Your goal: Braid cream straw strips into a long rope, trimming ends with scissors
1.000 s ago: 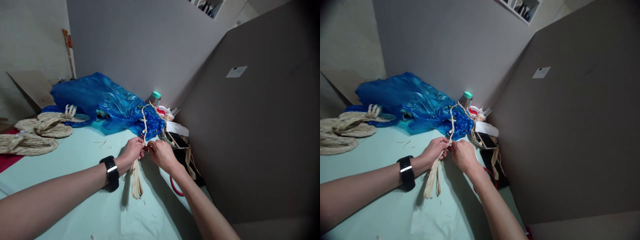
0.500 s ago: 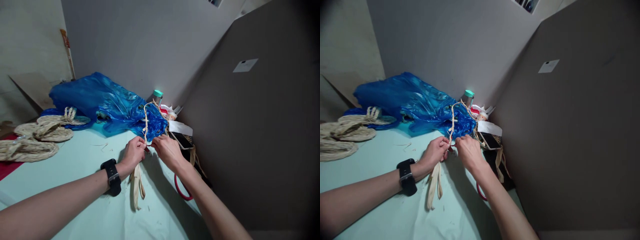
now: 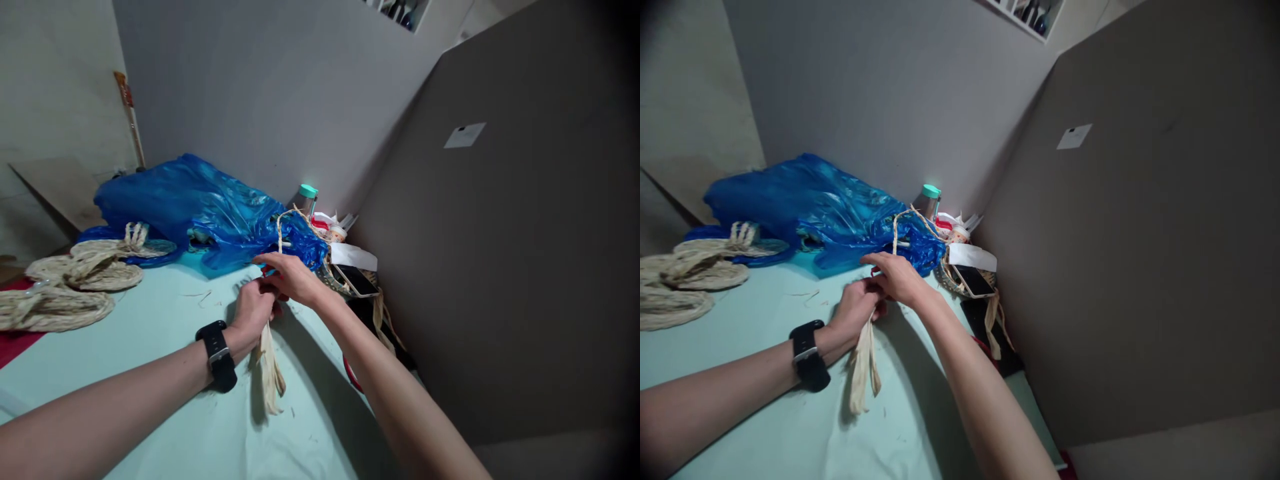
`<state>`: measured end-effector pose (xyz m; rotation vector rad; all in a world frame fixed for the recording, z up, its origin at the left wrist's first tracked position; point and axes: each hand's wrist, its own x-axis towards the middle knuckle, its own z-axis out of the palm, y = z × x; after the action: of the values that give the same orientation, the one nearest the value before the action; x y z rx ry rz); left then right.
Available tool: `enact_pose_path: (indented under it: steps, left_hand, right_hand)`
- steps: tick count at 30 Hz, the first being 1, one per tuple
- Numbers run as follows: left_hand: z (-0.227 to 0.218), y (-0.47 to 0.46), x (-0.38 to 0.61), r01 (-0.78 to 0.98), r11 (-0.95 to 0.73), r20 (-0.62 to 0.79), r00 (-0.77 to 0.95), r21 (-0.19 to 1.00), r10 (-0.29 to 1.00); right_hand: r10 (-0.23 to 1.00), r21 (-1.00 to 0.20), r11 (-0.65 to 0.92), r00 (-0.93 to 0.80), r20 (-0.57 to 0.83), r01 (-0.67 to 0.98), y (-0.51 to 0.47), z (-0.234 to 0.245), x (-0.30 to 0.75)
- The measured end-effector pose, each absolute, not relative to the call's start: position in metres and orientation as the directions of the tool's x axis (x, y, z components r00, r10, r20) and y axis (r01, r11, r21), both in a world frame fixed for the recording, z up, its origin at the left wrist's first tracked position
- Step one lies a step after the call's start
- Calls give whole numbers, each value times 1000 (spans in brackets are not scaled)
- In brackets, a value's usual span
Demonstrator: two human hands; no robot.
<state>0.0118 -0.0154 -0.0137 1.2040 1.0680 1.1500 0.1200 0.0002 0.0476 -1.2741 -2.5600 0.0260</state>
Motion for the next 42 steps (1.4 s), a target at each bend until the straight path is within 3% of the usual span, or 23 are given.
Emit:
enact_pose_path:
  steps: [4,7,9,17,21,26,32,37,42]
  left_hand:
    - [-12,-16,13,-151,34,-14,130,988,991]
    - [-13,-16,13,-189,41,-15,140,981,990]
    - [-13,-17,13,-207,36,-4,152,978,988]
    - [-13,-17,13,-228,29,14,183,973,983]
    - [-13,-17,14,-225,53,-10,188,973,982]
    - [-11,-17,14,-237,108,-67,173,966,983]
    - [-11,-14,14,-236,179,-133,199,955,971]
    - [-8,-16,14,-221,183,-136,212,958,968]
    - [-8,-16,13,-193,170,-121,240,967,963]
  right_hand:
    - [869,-547,486,-311,385,681,-10,38,132]
    - [909,-675,294,19,415,677,-19,33,144]
    - [912,-714,209,129,389,668,-21,29,152]
    - [978,-884,155,57,199,440,-8,9,148]
    - [980,-923,133,93,177,362,-9,2,140]
    - [949,-896,188,161,271,402,-15,-2,135]
    - [939,-771,327,-94,331,546,-27,16,138]
    - [886,-505,459,-420,198,731,-22,31,147]
    - [900,-258,435,-409,151,863,-14,38,150]
